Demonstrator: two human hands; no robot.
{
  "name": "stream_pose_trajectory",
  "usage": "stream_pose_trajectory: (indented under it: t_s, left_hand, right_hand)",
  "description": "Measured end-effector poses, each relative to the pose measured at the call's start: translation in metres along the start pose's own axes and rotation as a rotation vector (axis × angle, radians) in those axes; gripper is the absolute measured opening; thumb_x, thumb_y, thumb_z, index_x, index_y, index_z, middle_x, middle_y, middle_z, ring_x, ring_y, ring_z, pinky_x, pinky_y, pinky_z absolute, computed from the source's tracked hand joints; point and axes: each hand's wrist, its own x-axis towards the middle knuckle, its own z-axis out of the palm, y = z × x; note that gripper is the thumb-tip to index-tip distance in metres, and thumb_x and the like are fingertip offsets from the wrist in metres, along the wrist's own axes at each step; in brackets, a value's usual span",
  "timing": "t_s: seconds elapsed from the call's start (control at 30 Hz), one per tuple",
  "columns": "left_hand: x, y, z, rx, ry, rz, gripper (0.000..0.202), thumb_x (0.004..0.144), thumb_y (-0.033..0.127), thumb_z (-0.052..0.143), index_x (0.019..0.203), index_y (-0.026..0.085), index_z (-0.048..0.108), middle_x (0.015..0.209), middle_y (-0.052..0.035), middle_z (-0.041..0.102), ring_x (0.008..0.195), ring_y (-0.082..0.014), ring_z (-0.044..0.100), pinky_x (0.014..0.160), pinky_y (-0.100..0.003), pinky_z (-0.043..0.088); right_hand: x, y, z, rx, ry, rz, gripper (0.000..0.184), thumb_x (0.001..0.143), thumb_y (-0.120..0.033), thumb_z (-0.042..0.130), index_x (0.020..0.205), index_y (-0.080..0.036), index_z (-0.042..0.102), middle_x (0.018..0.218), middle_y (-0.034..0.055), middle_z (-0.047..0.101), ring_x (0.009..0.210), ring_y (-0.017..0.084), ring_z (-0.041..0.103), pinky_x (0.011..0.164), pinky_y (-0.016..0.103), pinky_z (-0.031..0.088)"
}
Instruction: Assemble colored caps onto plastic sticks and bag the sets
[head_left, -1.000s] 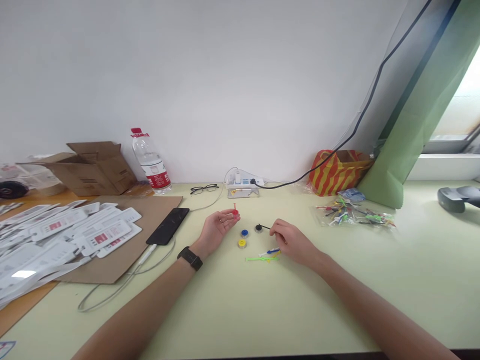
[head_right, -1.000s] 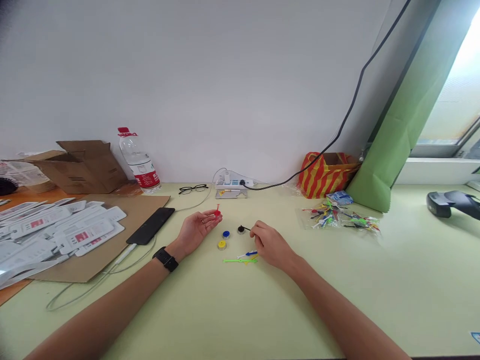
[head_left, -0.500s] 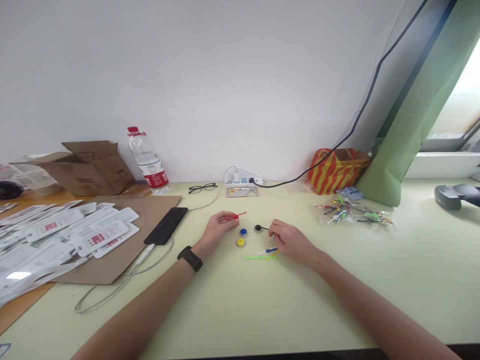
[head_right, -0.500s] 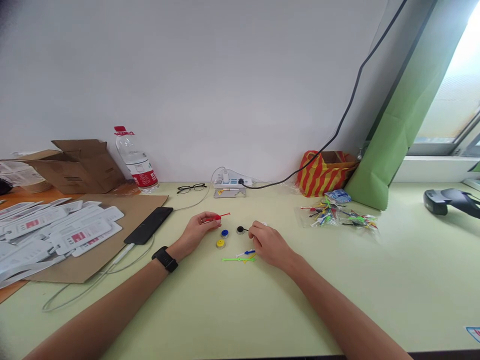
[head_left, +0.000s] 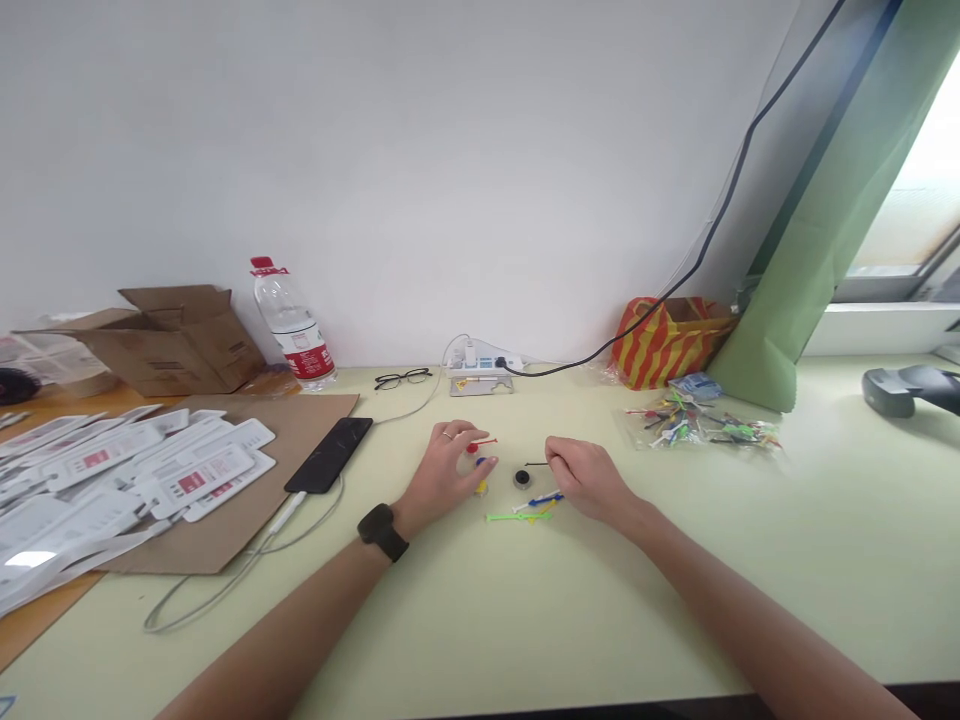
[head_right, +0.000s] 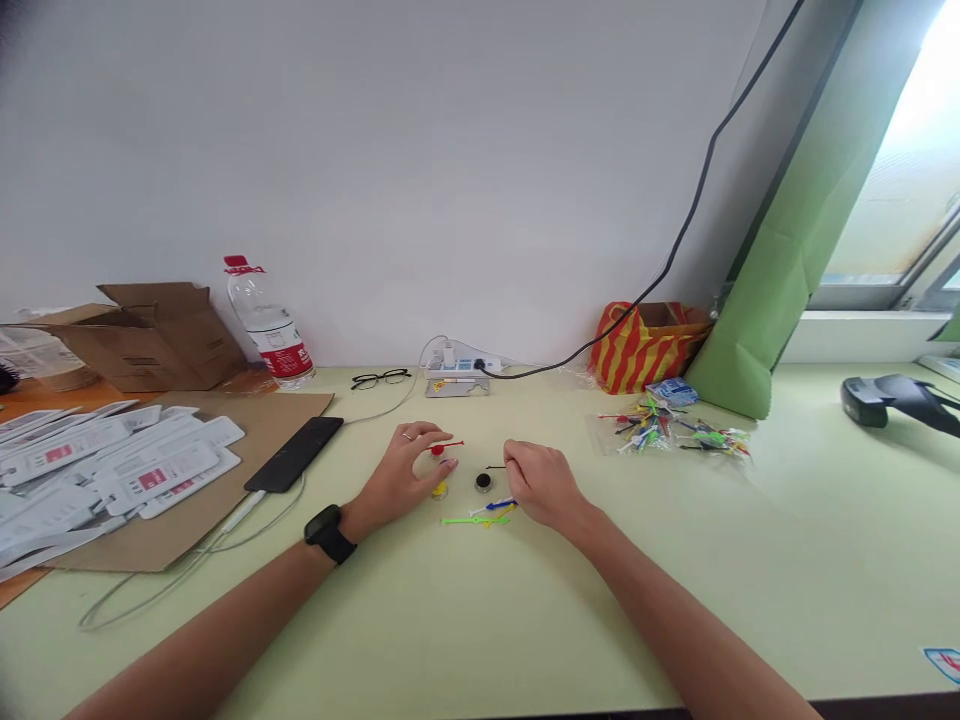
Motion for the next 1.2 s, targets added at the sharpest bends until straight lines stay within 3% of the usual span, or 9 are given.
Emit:
stream_pose_trajectory:
  t_s: [0.13, 0.23, 0.33, 0.5, 0.77, 0.97, 1.03, 1.2]
  left_hand:
    - [-0.006, 0.015, 0.007, 0.137, -0.199, 0.178, 0.035, 0.088, 0.034, 0.073, 0.123, 0.03, 0.074, 0.124, -0.0128, 0.067, 0.124, -0.0358, 0.049, 0.105, -0.048, 0.042]
    - [-0.008, 0.019, 0.011, 0.17, -0.321, 0.238, 0.043, 0.09, 0.036, 0.071, 0.133, 0.032, 0.068, 0.129, -0.0114, 0.067, 0.125, -0.036, 0.05, 0.109, -0.05, 0.039]
    - [-0.008, 0.022, 0.012, 0.154, -0.393, 0.262, 0.04, 0.091, 0.037, 0.07, 0.131, 0.033, 0.069, 0.124, -0.0099, 0.071, 0.12, -0.034, 0.056, 0.108, -0.047, 0.039]
    - [-0.009, 0.026, 0.011, 0.177, -0.387, 0.237, 0.025, 0.093, 0.038, 0.068, 0.115, 0.031, 0.076, 0.104, -0.0093, 0.075, 0.103, -0.0299, 0.063, 0.095, -0.042, 0.045]
    - [-0.009, 0.017, 0.012, 0.184, -0.379, 0.226, 0.018, 0.093, 0.032, 0.067, 0.107, 0.026, 0.077, 0.095, -0.0077, 0.074, 0.089, -0.0243, 0.066, 0.081, -0.036, 0.05]
    - [-0.01, 0.02, 0.011, 0.212, -0.225, 0.277, 0.015, 0.096, 0.031, 0.065, 0.106, 0.024, 0.073, 0.098, -0.0056, 0.075, 0.102, -0.0236, 0.066, 0.102, -0.042, 0.046]
    - [-0.011, 0.021, 0.011, 0.209, -0.195, 0.264, 0.015, 0.095, 0.032, 0.065, 0.106, 0.024, 0.072, 0.097, -0.0054, 0.074, 0.103, -0.0234, 0.065, 0.103, -0.042, 0.046]
    - [-0.012, 0.019, 0.011, 0.17, -0.289, 0.163, 0.015, 0.093, 0.034, 0.066, 0.102, 0.023, 0.072, 0.093, -0.0035, 0.075, 0.088, -0.0198, 0.068, 0.08, -0.033, 0.053]
  right_hand:
    - [-0.001, -0.002, -0.002, 0.053, 0.038, 0.034, 0.018, 0.091, -0.013, 0.037, 0.077, -0.023, 0.042, 0.066, -0.0025, 0.052, 0.06, 0.017, 0.044, 0.06, 0.029, 0.029]
    - [-0.002, -0.003, -0.001, 0.118, 0.074, 0.018, 0.016, 0.092, -0.013, 0.036, 0.087, -0.024, 0.045, 0.075, -0.0015, 0.055, 0.063, 0.018, 0.048, 0.062, 0.029, 0.032]
    - [-0.002, -0.004, 0.003, 0.148, 0.088, -0.028, 0.018, 0.095, -0.013, 0.034, 0.097, -0.025, 0.047, 0.087, 0.0009, 0.058, 0.068, 0.019, 0.051, 0.066, 0.03, 0.037]
    - [-0.003, -0.006, 0.009, 0.148, 0.061, -0.075, 0.019, 0.099, -0.014, 0.034, 0.103, -0.025, 0.049, 0.095, 0.0022, 0.06, 0.073, 0.018, 0.054, 0.072, 0.031, 0.042]
    - [-0.003, -0.002, 0.014, 0.182, 0.068, -0.089, 0.013, 0.101, -0.021, 0.043, 0.104, -0.025, 0.055, 0.093, 0.0019, 0.064, 0.075, 0.018, 0.058, 0.069, 0.03, 0.045]
    - [-0.002, 0.0, 0.016, 0.271, 0.148, -0.115, 0.015, 0.101, -0.024, 0.044, 0.101, -0.024, 0.059, 0.092, 0.0033, 0.066, 0.074, 0.018, 0.059, 0.068, 0.031, 0.046]
    - [-0.001, -0.001, 0.016, 0.303, 0.183, -0.108, 0.015, 0.102, -0.025, 0.044, 0.1, -0.024, 0.059, 0.092, 0.0042, 0.066, 0.074, 0.018, 0.058, 0.066, 0.03, 0.045]
    - [-0.001, -0.003, 0.014, 0.326, 0.214, -0.089, 0.014, 0.101, -0.026, 0.045, 0.099, -0.023, 0.058, 0.088, 0.0034, 0.064, 0.073, 0.018, 0.055, 0.067, 0.03, 0.044]
